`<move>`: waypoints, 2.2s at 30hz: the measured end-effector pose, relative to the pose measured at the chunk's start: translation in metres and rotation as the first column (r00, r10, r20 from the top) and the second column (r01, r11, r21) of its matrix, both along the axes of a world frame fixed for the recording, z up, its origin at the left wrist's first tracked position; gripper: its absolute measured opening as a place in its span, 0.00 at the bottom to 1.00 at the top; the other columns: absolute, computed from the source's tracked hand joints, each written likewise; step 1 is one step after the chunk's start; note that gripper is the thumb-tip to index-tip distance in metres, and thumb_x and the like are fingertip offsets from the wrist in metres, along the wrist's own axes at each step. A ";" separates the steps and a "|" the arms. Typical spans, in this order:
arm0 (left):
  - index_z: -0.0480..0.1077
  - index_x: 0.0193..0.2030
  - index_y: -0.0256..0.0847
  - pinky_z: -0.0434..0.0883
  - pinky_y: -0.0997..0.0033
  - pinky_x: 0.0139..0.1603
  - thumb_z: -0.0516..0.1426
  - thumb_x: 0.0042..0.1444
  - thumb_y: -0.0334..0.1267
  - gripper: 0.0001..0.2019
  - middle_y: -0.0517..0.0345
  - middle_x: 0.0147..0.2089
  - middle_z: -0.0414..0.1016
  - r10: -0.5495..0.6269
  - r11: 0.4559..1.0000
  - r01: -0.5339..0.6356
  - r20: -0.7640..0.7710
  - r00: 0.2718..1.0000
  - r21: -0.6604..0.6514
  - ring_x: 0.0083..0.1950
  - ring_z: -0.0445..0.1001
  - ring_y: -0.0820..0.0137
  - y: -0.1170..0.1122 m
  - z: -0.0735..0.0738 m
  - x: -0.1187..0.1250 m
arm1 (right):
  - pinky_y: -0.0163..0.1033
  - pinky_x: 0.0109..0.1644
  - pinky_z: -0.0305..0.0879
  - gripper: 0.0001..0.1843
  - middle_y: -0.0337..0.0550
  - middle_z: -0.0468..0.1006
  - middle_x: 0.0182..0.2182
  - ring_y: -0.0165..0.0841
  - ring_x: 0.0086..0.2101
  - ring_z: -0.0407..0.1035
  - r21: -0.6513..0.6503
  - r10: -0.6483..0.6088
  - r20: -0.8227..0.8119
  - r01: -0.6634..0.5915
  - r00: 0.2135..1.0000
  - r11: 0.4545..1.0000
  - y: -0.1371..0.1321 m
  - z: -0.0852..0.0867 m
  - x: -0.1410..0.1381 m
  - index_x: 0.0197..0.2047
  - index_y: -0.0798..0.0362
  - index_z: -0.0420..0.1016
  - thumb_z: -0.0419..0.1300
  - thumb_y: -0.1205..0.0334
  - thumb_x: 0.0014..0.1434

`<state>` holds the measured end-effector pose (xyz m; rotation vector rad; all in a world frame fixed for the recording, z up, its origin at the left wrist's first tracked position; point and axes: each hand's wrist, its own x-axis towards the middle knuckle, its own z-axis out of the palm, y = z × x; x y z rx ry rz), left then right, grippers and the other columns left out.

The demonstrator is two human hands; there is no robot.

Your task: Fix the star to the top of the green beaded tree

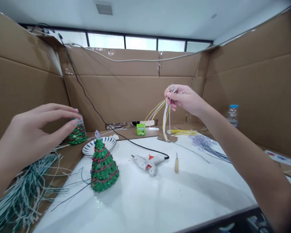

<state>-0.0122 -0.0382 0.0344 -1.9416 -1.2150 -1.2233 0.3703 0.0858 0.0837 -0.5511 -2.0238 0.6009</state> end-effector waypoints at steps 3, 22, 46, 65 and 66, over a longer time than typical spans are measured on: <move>0.74 0.44 0.46 0.69 0.64 0.54 0.59 0.55 0.39 0.10 0.62 0.48 0.76 -0.080 0.994 0.078 -0.029 0.996 -0.071 0.47 0.74 0.66 -0.021 0.001 0.020 | 0.32 0.25 0.57 0.08 0.37 0.67 0.25 0.23 0.22 0.60 0.004 0.029 0.238 -0.031 0.971 1.000 -0.047 -0.010 -0.042 0.36 0.54 0.67 0.54 0.58 0.62; 0.76 0.33 0.38 0.76 0.76 0.34 0.60 0.53 0.32 0.03 0.58 0.32 0.79 -0.381 0.865 0.400 0.122 0.916 -0.303 0.33 0.77 0.73 -0.044 -0.005 0.045 | 0.33 0.28 0.48 0.12 0.34 0.62 0.23 0.25 0.24 0.52 0.167 0.104 0.547 -0.231 0.830 0.959 -0.099 -0.045 -0.143 0.33 0.54 0.68 0.51 0.56 0.63; 0.74 0.36 0.36 0.78 0.75 0.36 0.59 0.52 0.28 0.05 0.55 0.34 0.79 -0.443 0.854 0.471 0.168 0.881 -0.219 0.34 0.78 0.73 -0.045 -0.020 0.058 | 0.33 0.25 0.46 0.06 0.34 0.61 0.20 0.23 0.22 0.52 0.279 -0.112 0.603 -0.077 0.790 0.957 -0.110 -0.053 -0.143 0.27 0.54 0.63 0.52 0.63 0.55; 0.70 0.31 0.39 0.70 0.75 0.30 0.58 0.56 0.30 0.04 0.59 0.27 0.73 -0.400 0.911 0.404 -0.058 0.915 0.086 0.29 0.71 0.76 -0.063 -0.031 0.075 | 0.35 0.26 0.48 0.03 0.37 0.68 0.22 0.24 0.22 0.55 0.343 -0.159 0.529 -0.038 0.834 0.939 -0.132 -0.065 -0.148 0.26 0.54 0.65 0.52 0.69 0.49; 0.70 0.30 0.39 0.70 0.75 0.30 0.57 0.56 0.29 0.04 0.59 0.27 0.73 -0.404 0.909 0.408 -0.063 0.913 0.084 0.29 0.70 0.76 -0.063 -0.031 0.075 | 0.34 0.26 0.48 0.03 0.37 0.68 0.21 0.24 0.22 0.54 0.335 -0.153 0.531 -0.041 0.834 0.941 -0.132 -0.065 -0.148 0.26 0.54 0.65 0.52 0.69 0.49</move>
